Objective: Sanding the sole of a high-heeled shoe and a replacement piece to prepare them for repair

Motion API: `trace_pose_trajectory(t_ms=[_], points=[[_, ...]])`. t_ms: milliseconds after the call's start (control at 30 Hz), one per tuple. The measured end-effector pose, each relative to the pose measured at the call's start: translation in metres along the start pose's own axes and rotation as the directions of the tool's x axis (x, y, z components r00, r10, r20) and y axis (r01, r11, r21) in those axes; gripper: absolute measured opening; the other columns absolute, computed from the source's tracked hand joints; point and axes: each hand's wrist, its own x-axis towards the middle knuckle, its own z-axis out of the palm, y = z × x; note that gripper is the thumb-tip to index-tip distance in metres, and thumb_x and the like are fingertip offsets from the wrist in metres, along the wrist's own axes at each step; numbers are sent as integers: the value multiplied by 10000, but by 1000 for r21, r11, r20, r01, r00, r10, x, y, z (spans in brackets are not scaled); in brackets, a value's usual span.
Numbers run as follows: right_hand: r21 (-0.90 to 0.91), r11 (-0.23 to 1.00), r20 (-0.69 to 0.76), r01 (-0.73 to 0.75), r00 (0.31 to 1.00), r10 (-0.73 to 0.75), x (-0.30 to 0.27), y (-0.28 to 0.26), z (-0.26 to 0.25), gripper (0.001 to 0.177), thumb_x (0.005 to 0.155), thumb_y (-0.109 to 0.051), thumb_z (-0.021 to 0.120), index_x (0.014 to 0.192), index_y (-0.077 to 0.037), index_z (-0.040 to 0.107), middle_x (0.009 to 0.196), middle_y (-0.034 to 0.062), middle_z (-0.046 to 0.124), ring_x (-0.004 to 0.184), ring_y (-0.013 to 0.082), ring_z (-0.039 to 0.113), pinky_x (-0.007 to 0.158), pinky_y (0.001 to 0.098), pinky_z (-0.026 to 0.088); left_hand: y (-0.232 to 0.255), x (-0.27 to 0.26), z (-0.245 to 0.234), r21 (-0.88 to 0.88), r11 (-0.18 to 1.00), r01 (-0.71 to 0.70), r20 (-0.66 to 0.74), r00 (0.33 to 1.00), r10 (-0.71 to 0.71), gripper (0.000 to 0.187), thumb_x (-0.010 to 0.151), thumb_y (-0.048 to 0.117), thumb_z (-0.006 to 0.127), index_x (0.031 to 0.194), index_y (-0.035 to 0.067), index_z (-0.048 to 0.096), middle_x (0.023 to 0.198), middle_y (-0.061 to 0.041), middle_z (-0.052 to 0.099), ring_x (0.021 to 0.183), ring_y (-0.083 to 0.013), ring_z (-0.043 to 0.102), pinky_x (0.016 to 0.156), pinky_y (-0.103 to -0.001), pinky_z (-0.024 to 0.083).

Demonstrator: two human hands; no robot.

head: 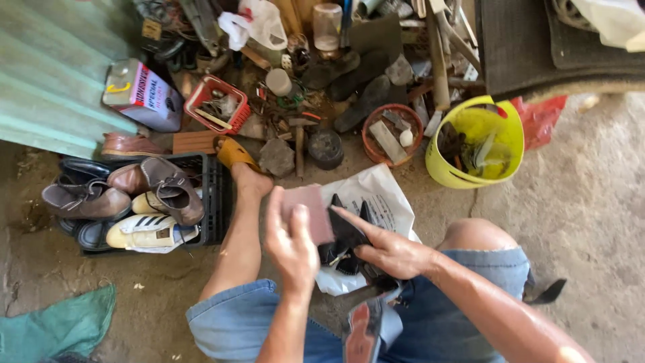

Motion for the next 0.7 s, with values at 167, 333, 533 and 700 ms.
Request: trace_pose_trajectory(t_ms=[167, 333, 533, 700], points=[[-21, 996, 4, -83, 997, 83, -1, 38, 0, 641, 986, -175, 521, 1588, -135, 306, 1304, 116, 630, 1156, 182, 604, 1001, 413, 534, 16, -29, 2, -24, 999, -36, 327, 944, 42, 514, 1017, 249, 563, 1483, 37, 512, 895, -120, 555, 778, -240, 516, 687, -386, 443], [-34, 999, 3, 5, 1000, -5, -2, 30, -2, 702, 960, -72, 534, 1623, -137, 312, 1420, 278, 606, 1321, 368, 553, 1021, 581, 485, 16, -6, -2, 9, 994, -109, 169, 980, 106, 486, 1036, 180, 579, 1470, -28, 515, 1276, -326, 663, 1153, -433, 678, 988, -526, 552], [-90, 995, -23, -44, 999, 42, -7, 74, 5, 729, 954, -125, 594, 1624, -222, 321, 1353, 197, 678, 1273, 315, 615, 993, 534, 533, 16, -8, -9, -41, 997, -70, 328, 942, 79, 453, 1013, 178, 603, 1431, 8, 566, 1294, -290, 671, 1233, -422, 633, 1004, -539, 544], [-55, 998, -39, 32, 999, -34, 2, 47, 4, 573, 988, -121, 603, 1546, -189, 494, 1322, 98, 717, 1233, 206, 630, 1021, 454, 535, 38, -19, -7, -45, 991, -124, 381, 915, 132, 494, 1028, 159, 569, 1471, -46, 491, 1307, -342, 636, 1192, -478, 643, 991, -561, 566]])
